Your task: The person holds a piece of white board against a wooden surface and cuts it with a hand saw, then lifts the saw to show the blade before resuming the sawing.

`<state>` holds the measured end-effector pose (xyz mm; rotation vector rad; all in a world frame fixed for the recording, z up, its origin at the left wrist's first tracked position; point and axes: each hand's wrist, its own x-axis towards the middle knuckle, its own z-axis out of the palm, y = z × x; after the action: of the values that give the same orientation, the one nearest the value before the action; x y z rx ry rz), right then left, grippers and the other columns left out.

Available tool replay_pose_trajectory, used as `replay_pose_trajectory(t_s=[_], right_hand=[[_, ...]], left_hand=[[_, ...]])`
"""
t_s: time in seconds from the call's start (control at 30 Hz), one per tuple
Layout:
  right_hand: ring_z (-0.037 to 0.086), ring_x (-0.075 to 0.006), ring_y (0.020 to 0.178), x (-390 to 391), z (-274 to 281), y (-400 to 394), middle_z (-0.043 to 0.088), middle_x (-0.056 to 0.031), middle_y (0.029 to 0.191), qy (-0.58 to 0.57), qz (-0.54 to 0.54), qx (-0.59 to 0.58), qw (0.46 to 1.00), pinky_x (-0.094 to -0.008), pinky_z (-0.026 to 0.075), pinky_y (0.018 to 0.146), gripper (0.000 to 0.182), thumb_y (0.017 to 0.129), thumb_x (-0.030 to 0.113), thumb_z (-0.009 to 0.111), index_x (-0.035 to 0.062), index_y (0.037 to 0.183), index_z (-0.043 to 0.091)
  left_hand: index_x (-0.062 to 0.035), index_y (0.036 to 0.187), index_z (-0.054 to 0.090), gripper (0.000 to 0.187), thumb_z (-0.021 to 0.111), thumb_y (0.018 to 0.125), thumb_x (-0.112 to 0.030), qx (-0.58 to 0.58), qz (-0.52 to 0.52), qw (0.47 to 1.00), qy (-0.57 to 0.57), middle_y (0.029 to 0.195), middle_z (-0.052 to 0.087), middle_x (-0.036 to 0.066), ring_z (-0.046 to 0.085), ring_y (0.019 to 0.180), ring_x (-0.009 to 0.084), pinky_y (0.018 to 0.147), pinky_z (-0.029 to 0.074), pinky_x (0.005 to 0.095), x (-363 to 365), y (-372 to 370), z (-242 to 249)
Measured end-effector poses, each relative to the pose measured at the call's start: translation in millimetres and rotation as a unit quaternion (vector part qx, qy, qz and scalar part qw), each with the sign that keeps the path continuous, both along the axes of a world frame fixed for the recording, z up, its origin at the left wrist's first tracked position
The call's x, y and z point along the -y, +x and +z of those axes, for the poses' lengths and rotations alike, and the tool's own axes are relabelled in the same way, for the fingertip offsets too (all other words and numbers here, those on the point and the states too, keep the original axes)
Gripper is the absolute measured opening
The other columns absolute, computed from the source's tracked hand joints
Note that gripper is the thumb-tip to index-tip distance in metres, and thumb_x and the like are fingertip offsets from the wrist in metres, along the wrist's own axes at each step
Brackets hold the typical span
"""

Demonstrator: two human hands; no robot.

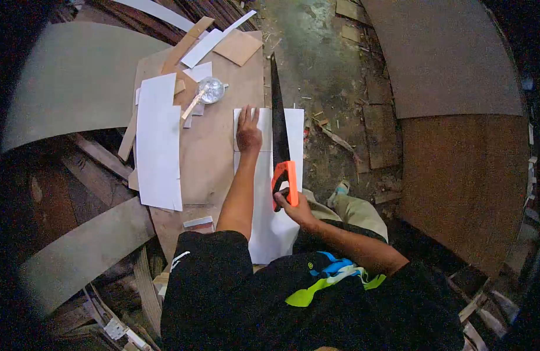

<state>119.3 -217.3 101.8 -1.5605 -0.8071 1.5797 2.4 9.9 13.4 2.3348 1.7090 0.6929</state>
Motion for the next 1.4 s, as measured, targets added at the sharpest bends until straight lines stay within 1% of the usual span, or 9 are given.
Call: replay_pose_trajectory(t_s=[0.3,0.5,0.57,0.63,0.83,1.07,1.17,1.27,1.4], right_hand=[[0.055,-0.0134,0.057,-123,135,66,0.058,-0.0028,0.066,-0.066,-0.158,-0.128,0.977,-0.0295,0.046,0.056,0.019,0.09,0.024,0.066,0.0085,0.085,0.056],[0.057,-0.0132,0.058,-79,98,33,0.059,-0.0033,0.066,-0.061,-0.104,-0.006,0.993,-0.031,0.049,0.057,0.023,0.091,0.028,0.066,0.0059,0.089,0.058],[0.061,-0.0137,0.072,-28,44,19,0.063,-0.0045,0.075,-0.076,0.059,0.02,0.995,-0.0298,0.051,0.066,0.023,0.091,0.025,0.066,0.0032,0.095,0.06],[0.061,-0.0114,0.07,12,-20,1,0.064,-0.004,0.079,-0.007,-0.042,-0.079,0.996,-0.0274,0.05,0.063,0.017,0.089,0.018,0.068,0.0031,0.093,0.06],[0.063,-0.0151,0.085,5,-18,16,0.066,-0.008,0.093,0.002,0.062,-0.05,0.997,-0.0298,0.052,0.073,0.014,0.089,0.014,0.068,0.0026,0.092,0.059],[0.06,-0.024,0.104,-39,95,43,0.063,-0.0127,0.109,-0.054,-0.137,-0.435,0.888,-0.0407,0.04,0.101,0.013,0.097,0.015,0.052,0.006,0.106,0.05],[0.06,-0.0195,0.082,-53,131,66,0.06,-0.0059,0.084,-0.057,-0.212,-0.288,0.932,-0.0367,0.048,0.08,0.005,0.093,0.011,0.055,0.008,0.097,0.053],[0.04,-0.0112,0.048,-60,131,109,0.042,0.0023,0.06,-0.014,-0.279,-0.121,0.953,-0.0268,0.031,0.047,0.01,0.085,0.006,0.06,0.0073,0.089,0.052],[0.05,-0.0089,0.054,-44,143,167,0.053,0.0018,0.068,0.025,-0.226,0.012,0.974,-0.0254,0.039,0.048,0.015,0.086,0.016,0.068,0.0051,0.092,0.06]], left_hand=[[-0.0047,0.129,0.057,0.06,0.048,0.071,0.006,0.003,-0.005,1.0,0.018,0.142,0.045,0.016,0.036,0.136,0.0317,0.114,0.03,0.0394,-2,0,-12],[-0.0049,0.13,0.055,0.061,0.047,0.071,0.006,-0.012,-0.01,1.0,0.009,0.142,0.045,0.017,0.036,0.135,0.0317,0.114,0.03,0.0392,-2,0,-6],[-0.0055,0.131,0.055,0.062,0.047,0.071,0.007,-0.011,-0.009,1.0,0.003,0.141,0.045,0.016,0.036,0.135,0.0315,0.113,0.03,0.0385,-3,1,-4],[-0.0063,0.131,0.055,0.062,0.047,0.071,0.007,-0.004,-0.007,1.0,-0.003,0.141,0.045,0.016,0.036,0.135,0.031,0.113,0.031,0.0377,-2,1,-2],[-0.0078,0.129,0.057,0.061,0.047,0.071,0.008,-0.016,0.006,1.0,0.016,0.138,0.048,0.016,0.04,0.133,0.0308,0.111,0.034,0.0374,-3,3,-8],[-0.0084,0.129,0.057,0.06,0.045,0.073,0.007,-0.014,0.009,1.0,0.014,0.138,0.049,0.016,0.041,0.132,0.0311,0.111,0.034,0.0377,-3,3,-12],[-0.0088,0.13,0.057,0.061,0.044,0.073,0.007,-0.011,0.011,1.0,0.008,0.139,0.048,0.016,0.04,0.133,0.0301,0.111,0.034,0.0376,-3,3,-9],[-0.0093,0.131,0.057,0.062,0.044,0.072,0.006,-0.039,0.008,0.999,0.002,0.14,0.047,0.016,0.039,0.134,0.0288,0.111,0.033,0.037,-5,3,-11],[-0.0064,0.132,0.054,0.062,0.045,0.071,0.005,-0.022,-0.003,1.0,0.017,0.139,0.047,0.016,0.037,0.134,0.0295,0.113,0.03,0.0355,-4,1,-15]])
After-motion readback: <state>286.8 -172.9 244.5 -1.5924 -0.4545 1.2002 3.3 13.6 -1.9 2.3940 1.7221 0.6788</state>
